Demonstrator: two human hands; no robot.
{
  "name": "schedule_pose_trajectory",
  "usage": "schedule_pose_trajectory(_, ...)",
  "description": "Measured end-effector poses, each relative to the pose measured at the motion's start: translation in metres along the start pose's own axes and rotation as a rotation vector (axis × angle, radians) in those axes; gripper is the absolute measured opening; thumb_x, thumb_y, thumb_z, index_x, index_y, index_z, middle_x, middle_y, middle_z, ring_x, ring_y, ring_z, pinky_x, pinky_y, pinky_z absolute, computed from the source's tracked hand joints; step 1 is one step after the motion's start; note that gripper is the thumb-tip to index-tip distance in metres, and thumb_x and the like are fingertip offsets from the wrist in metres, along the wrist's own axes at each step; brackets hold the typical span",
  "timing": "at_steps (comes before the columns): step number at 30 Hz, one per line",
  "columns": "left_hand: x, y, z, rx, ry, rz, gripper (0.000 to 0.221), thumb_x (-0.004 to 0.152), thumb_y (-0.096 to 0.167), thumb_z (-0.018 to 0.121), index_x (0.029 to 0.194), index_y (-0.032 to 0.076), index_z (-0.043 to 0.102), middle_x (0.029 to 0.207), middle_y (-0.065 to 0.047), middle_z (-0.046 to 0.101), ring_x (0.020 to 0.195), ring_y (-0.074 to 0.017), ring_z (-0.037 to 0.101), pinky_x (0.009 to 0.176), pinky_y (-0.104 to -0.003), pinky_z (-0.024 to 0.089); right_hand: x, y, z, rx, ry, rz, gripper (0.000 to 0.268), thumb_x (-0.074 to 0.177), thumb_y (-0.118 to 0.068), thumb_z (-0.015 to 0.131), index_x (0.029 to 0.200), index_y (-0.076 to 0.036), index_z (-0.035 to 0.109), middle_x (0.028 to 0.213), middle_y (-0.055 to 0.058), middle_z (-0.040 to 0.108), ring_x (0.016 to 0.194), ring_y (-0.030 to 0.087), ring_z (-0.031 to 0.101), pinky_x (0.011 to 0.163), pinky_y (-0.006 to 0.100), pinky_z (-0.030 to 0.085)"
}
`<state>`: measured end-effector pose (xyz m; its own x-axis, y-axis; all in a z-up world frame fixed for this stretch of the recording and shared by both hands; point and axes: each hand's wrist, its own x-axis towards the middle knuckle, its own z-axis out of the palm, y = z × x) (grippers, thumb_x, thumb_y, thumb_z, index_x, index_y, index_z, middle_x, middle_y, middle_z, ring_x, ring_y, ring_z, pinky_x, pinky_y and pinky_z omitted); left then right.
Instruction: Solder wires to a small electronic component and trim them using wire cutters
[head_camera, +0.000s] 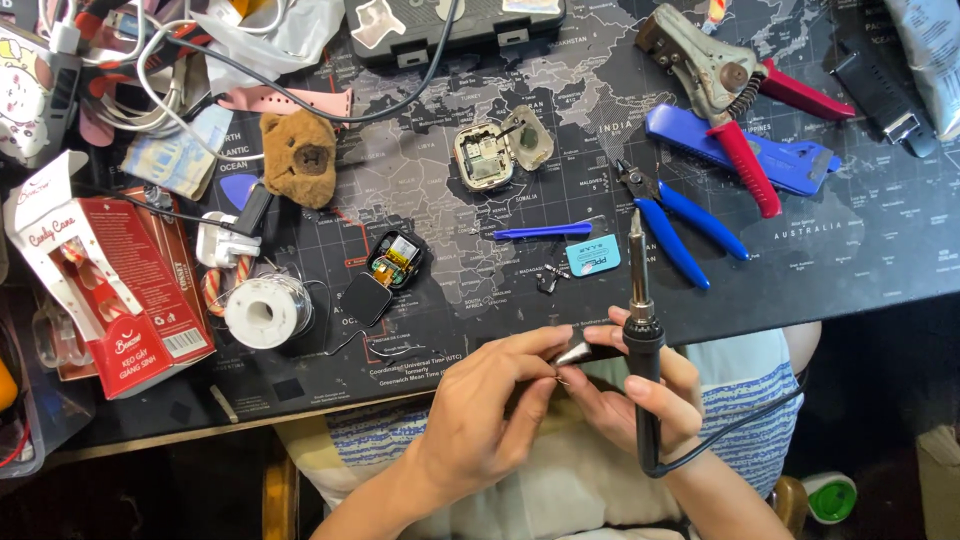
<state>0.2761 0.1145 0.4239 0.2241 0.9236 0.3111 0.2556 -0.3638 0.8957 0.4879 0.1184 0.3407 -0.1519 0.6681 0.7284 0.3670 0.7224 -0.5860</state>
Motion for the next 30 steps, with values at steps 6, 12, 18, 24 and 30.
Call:
schedule_pose_trajectory(6,0.002,0.0,0.002,-0.012,0.022,-0.083,0.011,0.112,0.01,0.057,0.111,0.001,0.063,0.128,-0.024,0.078,0.114,-0.0342,0.083,0.098,-0.04,0.064,0.006,-0.004,0.001,0.014,0.022,0.04,0.074,0.091,-0.002,0.092,0.139,-0.015,0.037,0.139,0.019,0.051,0.103,0.027,0.082,0.102,0.061,0.076)
schedule_pose_trajectory(12,0.005,-0.004,0.007,0.117,0.15,0.005,0.015,0.113,0.011,0.056,0.11,0.0,0.065,0.116,-0.019,0.079,0.103,-0.0331,0.08,0.107,-0.051,0.065,0.018,-0.016,0.001,-0.045,0.015,0.155,0.087,0.088,0.008,0.094,0.145,-0.015,0.032,0.132,0.024,0.057,0.121,0.028,0.073,0.099,0.054,0.078)
schedule_pose_trajectory(18,0.009,-0.003,0.008,0.405,0.214,0.046,0.009,0.107,0.01,0.07,0.107,0.003,0.076,0.096,-0.009,0.072,0.081,-0.027,0.065,0.086,-0.045,0.058,0.022,-0.011,-0.003,-0.211,0.001,0.101,0.076,0.085,-0.004,0.105,0.132,-0.014,0.045,0.127,0.019,0.058,0.094,0.029,0.08,0.1,0.053,0.075)
schedule_pose_trajectory(24,0.019,-0.005,0.017,0.559,0.179,0.067,0.009,0.108,0.009,0.071,0.108,0.001,0.076,0.098,-0.009,0.07,0.081,-0.0279,0.061,0.081,-0.044,0.054,0.03,-0.001,-0.082,0.026,-0.22,0.173,0.051,0.091,-0.017,0.088,0.126,-0.01,0.053,0.128,0.025,0.068,0.118,0.045,0.081,0.103,0.051,0.07)
schedule_pose_trajectory(30,0.033,-0.003,0.021,0.674,0.13,0.027,0.01,0.11,0.011,0.069,0.11,0.002,0.074,0.099,-0.008,0.07,0.077,-0.0278,0.055,0.079,-0.044,0.05,0.024,0.053,-0.089,0.228,0.041,0.179,0.027,0.11,-0.03,0.06,0.118,-0.008,0.046,0.081,0.016,0.068,0.073,0.027,0.082,0.069,0.044,0.076)
